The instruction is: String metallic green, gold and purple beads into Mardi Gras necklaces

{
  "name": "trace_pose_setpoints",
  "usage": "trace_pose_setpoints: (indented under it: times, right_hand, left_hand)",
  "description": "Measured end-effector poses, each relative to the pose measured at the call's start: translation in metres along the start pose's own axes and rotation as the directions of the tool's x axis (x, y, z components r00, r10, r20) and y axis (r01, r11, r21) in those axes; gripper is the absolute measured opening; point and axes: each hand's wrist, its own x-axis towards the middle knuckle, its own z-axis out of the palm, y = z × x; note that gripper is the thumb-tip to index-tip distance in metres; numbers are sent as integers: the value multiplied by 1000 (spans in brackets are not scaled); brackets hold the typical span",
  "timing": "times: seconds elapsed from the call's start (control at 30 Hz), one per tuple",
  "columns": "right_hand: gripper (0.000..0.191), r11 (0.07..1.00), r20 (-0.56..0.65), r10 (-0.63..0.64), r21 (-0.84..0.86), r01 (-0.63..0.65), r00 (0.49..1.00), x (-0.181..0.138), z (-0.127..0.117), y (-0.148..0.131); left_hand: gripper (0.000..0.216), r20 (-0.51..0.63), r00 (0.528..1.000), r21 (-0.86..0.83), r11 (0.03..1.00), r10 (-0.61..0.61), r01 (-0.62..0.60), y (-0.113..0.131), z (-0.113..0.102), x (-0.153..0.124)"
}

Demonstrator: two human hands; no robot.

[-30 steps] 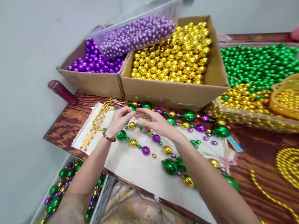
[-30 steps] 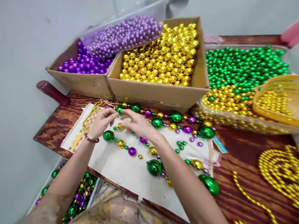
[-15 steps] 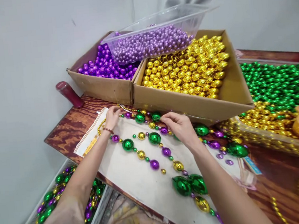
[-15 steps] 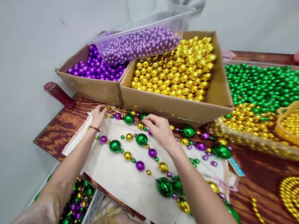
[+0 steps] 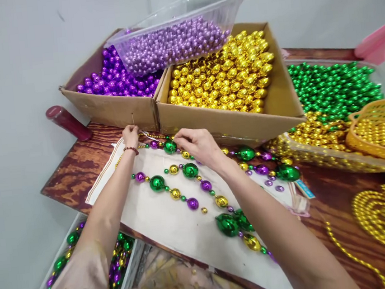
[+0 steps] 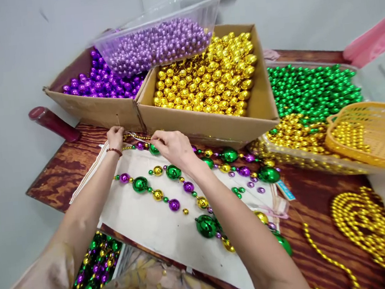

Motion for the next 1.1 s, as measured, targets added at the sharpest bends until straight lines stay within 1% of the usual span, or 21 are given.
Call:
trace_pose_setpoints:
  times: [0.07, 0.1, 0.17, 0.23, 0.27, 0.33, 0.4, 0.43, 0.5, 0.53, 0.57, 0.63, 0.67, 0.73, 0.8, 0.83, 0.87, 0.9, 0.97, 1.03, 1.1]
  right_hand:
    - [25, 998, 47, -12, -60, 15, 999, 13, 8, -8]
    - [27, 993, 92, -5, -119, 16, 996, 19, 13, -12]
    - [29, 964, 186, 49, -268, 2, 981, 26, 25, -18]
    - [30, 925, 244, 116, -381, -15, 963, 27, 34, -25]
    - [30, 914, 254, 136, -405, -22, 958, 25, 38, -27]
    - [30, 923, 251, 128, -384, -23, 959, 18, 42, -33]
    - [28, 954, 237, 81, -298, -7, 968, 11, 45, -40]
    - [27, 975, 223, 46, -222, 4, 974, 9, 46, -44]
    - [27, 999, 186, -38, 7, 37, 982, 6, 51, -56]
    - [27, 987, 162, -80, 151, 55, 984, 5, 55, -64]
    - [26, 950, 136, -118, 304, 72, 984, 4, 60, -74]
    - [20, 802, 86, -178, 589, 94, 980, -1, 70, -94]
    - [19, 709, 68, -190, 699, 89, 980, -5, 76, -105]
    - [21, 538, 63, -179, 842, 44, 982, -16, 85, -124]
    - [22, 426, 82, -146, 905, -12, 986, -29, 91, -139]
    - [21, 395, 93, -131, 918, -34, 987, -34, 92, -145]
    - [21, 378, 101, -126, 925, -46, 987, -40, 92, -150]
    - [22, 373, 111, -132, 926, -54, 985, -44, 92, -153]
    - [23, 391, 145, -163, 918, -71, 976, -50, 92, -158]
    - [24, 415, 190, -176, 904, -102, 966, -52, 94, -159]
    - [29, 410, 225, -146, 900, -148, 963, -54, 99, -158]
  left_hand:
    - [10, 42, 999, -88, 996, 30, -27, 2, -19, -4]
    - [10, 69, 997, -128, 991, 43, -33, 4, -30, -6]
    - [9, 137, 989, -198, 980, 58, -30, 9, -52, -14]
    - [8, 202, 977, -246, 969, 64, -13, 17, -75, -24]
    - [8, 238, 969, -268, 963, 61, 6, 22, -86, -30]
    - [8, 333, 942, -344, 935, 33, 89, 33, -108, -43]
    - [8, 438, 899, -439, 874, 4, 210, 46, -129, -58]
    - [7, 481, 877, -481, 837, 1, 263, 52, -139, -67]
    - [8, 521, 854, -533, 789, 20, 306, 65, -156, -87]
    - [8, 526, 850, -546, 781, 38, 303, 70, -164, -99]
    - [9, 522, 851, -554, 781, 56, 288, 76, -171, -112]
    - [10, 487, 868, -569, 790, 99, 229, 83, -182, -139]
    - [9, 463, 878, -574, 796, 122, 192, 85, -187, -151]
    - [8, 410, 896, -579, 808, 171, 111, 87, -196, -171]
    - [9, 330, 915, -576, 817, 232, 1, 86, -205, -183]
    - [10, 301, 919, -572, 819, 255, -40, 85, -208, -185]
    - [10, 296, 918, -570, 820, 262, -51, 85, -212, -186]
    - [9, 315, 915, -572, 820, 251, -28, 84, -214, -184]
    - [10, 407, 897, -581, 807, 175, 106, 85, -217, -179]
    - [14, 475, 875, -598, 763, 93, 244, 88, -217, -172]
    - [17, 501, 864, -634, 703, 55, 323, 94, -218, -164]
